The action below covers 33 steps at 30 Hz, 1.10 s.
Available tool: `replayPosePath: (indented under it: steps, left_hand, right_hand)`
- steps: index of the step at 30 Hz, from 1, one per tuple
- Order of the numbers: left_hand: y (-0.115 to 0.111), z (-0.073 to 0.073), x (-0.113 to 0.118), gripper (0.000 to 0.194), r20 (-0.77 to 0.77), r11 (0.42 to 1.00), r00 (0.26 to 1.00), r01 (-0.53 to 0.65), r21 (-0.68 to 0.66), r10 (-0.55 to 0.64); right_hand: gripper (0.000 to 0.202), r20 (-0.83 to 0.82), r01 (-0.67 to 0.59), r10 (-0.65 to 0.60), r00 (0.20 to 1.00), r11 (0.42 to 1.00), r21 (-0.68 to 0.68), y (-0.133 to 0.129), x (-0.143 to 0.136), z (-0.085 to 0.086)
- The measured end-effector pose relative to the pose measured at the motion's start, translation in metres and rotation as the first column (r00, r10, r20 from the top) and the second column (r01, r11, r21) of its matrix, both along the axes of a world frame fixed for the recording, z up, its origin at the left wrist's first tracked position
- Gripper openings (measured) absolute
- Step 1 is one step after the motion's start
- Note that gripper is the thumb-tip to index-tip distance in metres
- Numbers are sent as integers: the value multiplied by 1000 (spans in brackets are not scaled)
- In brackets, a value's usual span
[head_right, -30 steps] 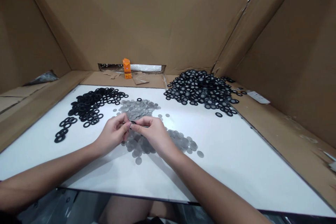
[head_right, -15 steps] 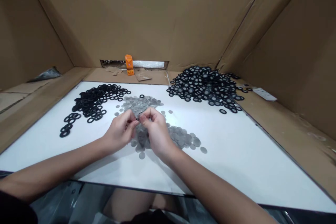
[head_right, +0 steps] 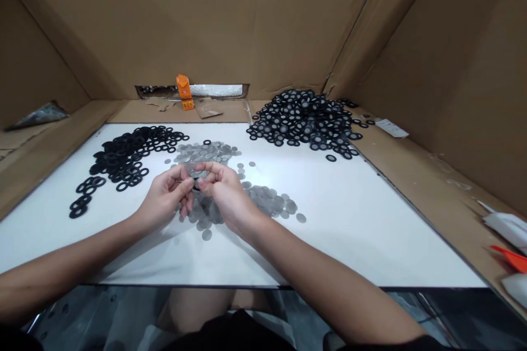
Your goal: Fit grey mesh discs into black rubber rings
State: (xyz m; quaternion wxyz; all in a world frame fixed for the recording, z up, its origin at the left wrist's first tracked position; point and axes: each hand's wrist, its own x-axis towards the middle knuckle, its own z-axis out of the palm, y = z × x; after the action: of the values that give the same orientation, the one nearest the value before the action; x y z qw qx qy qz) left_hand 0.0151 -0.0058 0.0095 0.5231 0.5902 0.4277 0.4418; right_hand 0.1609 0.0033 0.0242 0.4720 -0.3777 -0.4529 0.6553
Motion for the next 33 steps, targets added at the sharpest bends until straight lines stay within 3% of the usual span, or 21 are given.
replayPosePath:
  steps: [5,16,21,25,28,30,33]
  left_hand:
    - [0,-3,0,37,15,998,999,42,-50,-41]
    - [0,-3,-3,34,-69,999,997,23,-31,-25]
    - [-2,-4,-4,30,-90,1000,996,17,-20,-19]
    - [-3,-2,0,30,-120,1000,993,-5,-16,3]
    - [-3,-2,3,31,-125,1000,992,-15,-9,14]
    - [-2,-3,3,31,-112,1000,993,-18,3,18]
    - [-2,-5,1,33,-71,996,996,-56,74,61]
  right_hand:
    - [33,-11,37,-37,999,999,17,-1,-1,-2]
    - [29,77,-74,69,995,995,68,6,2,-6]
    - [32,266,-95,32,964,969,229,11,5,-11]
    - [40,394,-204,102,914,952,227,15,8,-12]
    - [44,480,-208,60,875,942,263,17,9,-9]
    - [41,481,-199,39,876,937,286,17,9,-9]
    - [31,353,-138,34,935,951,275,15,6,-9]
